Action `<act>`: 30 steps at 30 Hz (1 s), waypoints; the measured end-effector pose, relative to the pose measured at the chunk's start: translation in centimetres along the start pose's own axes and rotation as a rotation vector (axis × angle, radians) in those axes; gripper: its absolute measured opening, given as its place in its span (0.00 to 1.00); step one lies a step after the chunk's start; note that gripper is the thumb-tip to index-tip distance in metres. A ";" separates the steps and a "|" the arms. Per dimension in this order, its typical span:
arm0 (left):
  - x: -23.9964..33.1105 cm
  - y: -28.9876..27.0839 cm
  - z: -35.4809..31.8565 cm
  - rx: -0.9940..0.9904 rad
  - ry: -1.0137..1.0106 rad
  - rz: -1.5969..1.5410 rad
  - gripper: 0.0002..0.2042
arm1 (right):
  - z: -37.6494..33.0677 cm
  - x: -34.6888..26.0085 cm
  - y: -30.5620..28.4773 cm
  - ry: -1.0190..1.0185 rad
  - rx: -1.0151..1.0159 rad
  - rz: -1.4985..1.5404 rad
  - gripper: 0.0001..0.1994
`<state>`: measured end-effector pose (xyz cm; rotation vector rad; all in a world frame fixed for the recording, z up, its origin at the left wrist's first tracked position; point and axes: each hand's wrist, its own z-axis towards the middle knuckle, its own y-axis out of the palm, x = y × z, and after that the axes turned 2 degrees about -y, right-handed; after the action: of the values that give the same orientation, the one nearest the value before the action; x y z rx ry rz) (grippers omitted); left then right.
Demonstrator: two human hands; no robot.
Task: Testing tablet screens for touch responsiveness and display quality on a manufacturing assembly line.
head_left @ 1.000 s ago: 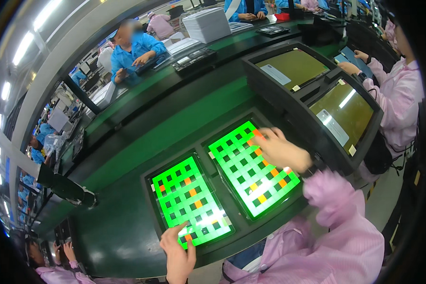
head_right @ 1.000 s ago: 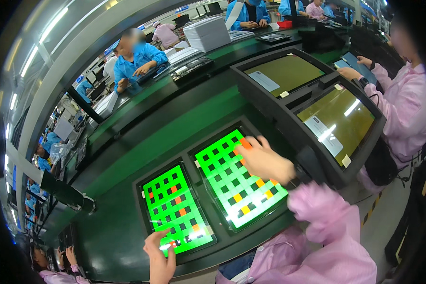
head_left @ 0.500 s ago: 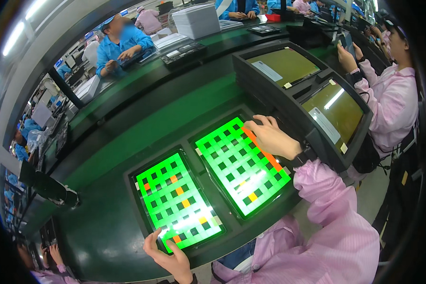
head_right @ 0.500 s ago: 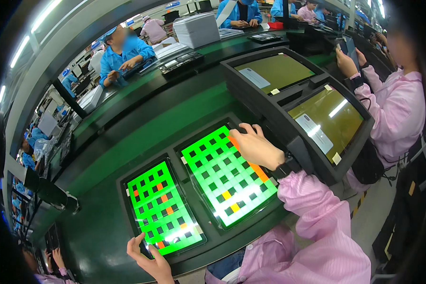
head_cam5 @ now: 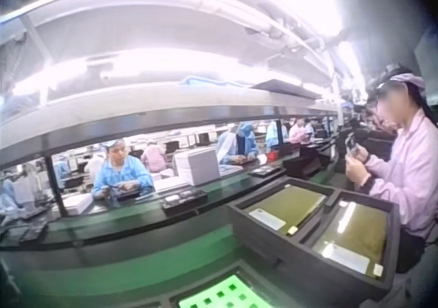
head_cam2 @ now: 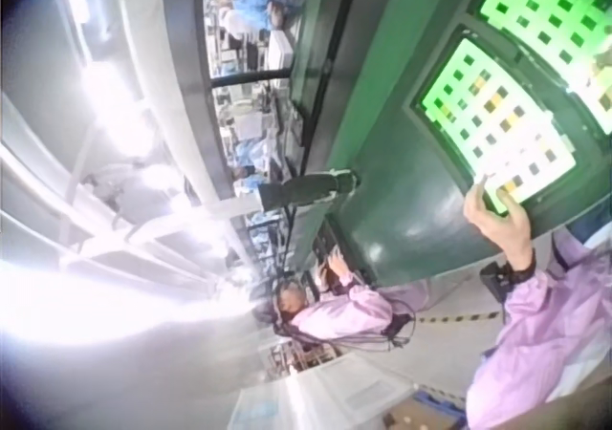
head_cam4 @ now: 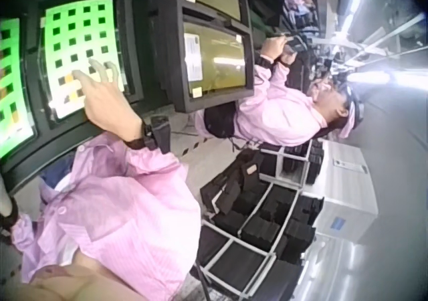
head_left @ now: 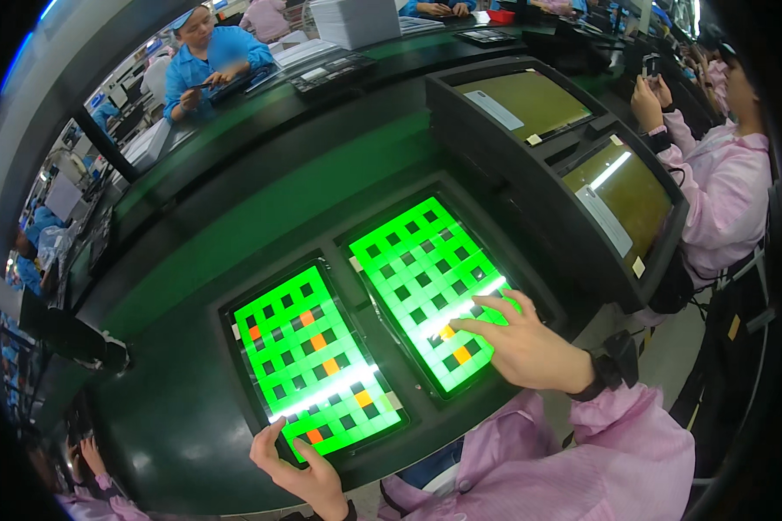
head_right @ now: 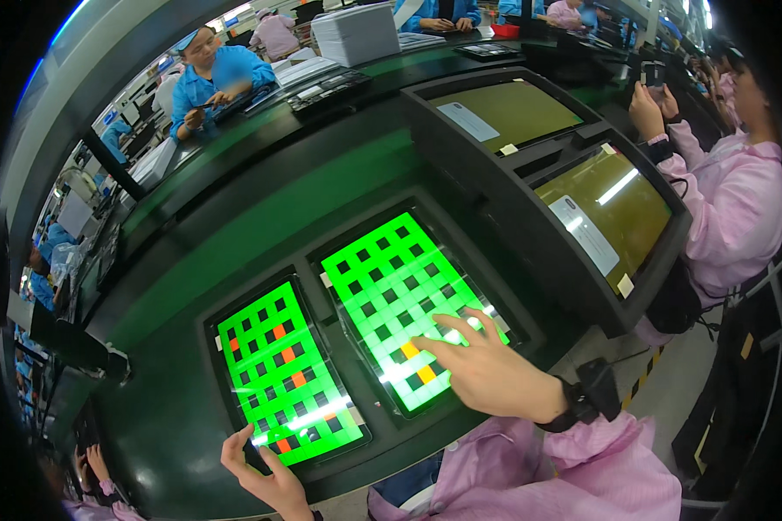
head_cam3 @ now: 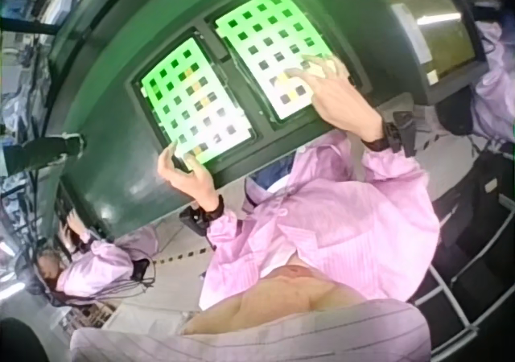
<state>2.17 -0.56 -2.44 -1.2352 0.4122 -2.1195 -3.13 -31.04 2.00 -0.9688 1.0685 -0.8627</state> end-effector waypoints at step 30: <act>4.5 -1.8 3.7 -0.883 0.439 0.252 0.25 | -2.6 -0.3 2.1 0.138 0.280 0.376 0.26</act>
<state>3.12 -1.99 3.40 -1.0302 1.7343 -2.0113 -5.45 -30.62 -0.30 -0.4597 1.1648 -0.7484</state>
